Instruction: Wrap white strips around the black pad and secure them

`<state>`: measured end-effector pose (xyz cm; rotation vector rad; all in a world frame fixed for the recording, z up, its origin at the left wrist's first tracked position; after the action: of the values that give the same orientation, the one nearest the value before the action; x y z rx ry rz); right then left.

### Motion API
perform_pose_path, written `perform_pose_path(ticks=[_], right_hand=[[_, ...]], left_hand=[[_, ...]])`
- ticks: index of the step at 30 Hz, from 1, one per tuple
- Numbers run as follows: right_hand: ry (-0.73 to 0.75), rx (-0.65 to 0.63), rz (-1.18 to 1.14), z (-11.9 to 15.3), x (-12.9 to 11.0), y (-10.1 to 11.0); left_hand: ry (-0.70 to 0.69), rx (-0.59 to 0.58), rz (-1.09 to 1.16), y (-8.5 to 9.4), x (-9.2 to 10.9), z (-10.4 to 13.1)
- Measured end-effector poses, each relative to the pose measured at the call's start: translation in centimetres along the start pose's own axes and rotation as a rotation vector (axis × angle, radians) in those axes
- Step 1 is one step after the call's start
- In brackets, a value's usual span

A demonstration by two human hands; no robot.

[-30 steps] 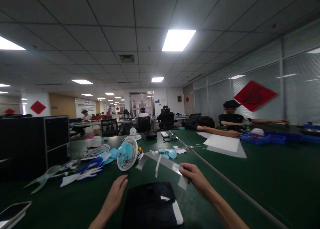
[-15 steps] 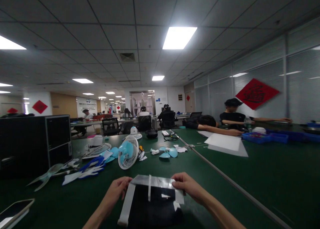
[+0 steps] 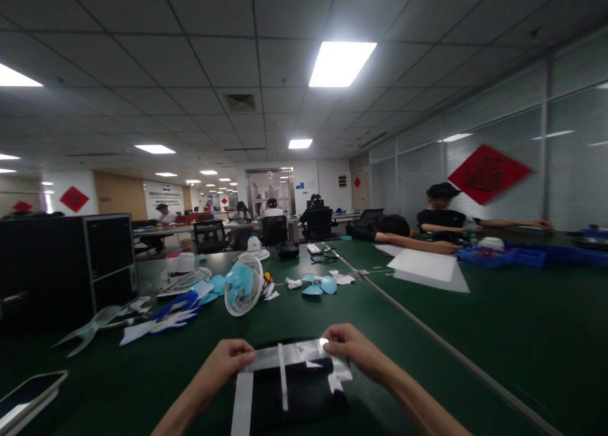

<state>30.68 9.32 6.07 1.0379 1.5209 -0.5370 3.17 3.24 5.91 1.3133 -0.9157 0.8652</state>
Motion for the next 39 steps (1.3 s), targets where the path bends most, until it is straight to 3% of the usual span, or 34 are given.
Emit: perform_pose_path(ticks=[3, 9, 13, 20, 34, 39], right_hand=[[-0.042, -0.027, -0.021, 0.3, 0.0, 0.0], [-0.189, -0.254, 0.055, 1.0, 1.3, -0.6], [-0.236, -0.217, 0.290, 0.8, 2.9, -0.2], [-0.182, -0.157, 0.494, 0.1, 3.9, 0.0], [-0.089, -0.135, 0.697, 0.0, 3.3, -0.3], [-0.113, -0.120, 0.766, 0.3, 2.5, -0.5]], left_hand=[[0.038, -0.045, 0.040, -0.2, -0.3, 0.2], [0.106, -0.186, -0.030, -1.6, -2.3, -0.2], [0.133, -0.158, -0.237, -2.2, -3.3, -0.9], [0.012, -0.048, -0.496, -2.4, -2.8, -1.1], [-0.027, -0.017, -0.663, -2.5, -2.2, -0.2], [-0.188, -0.083, -0.646, -4.0, -0.1, 0.9]])
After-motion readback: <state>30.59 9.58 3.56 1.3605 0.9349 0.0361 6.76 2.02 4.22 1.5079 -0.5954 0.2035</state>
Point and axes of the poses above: each hand's wrist, its own z-axis away from the middle knuckle, its own y-axis out of the back of the hand, x = y × z, the point moved 6 cm from there along -z, towards the middle knuckle, and after that the axes turned 7 degrees about y, right-handed, at the moved point
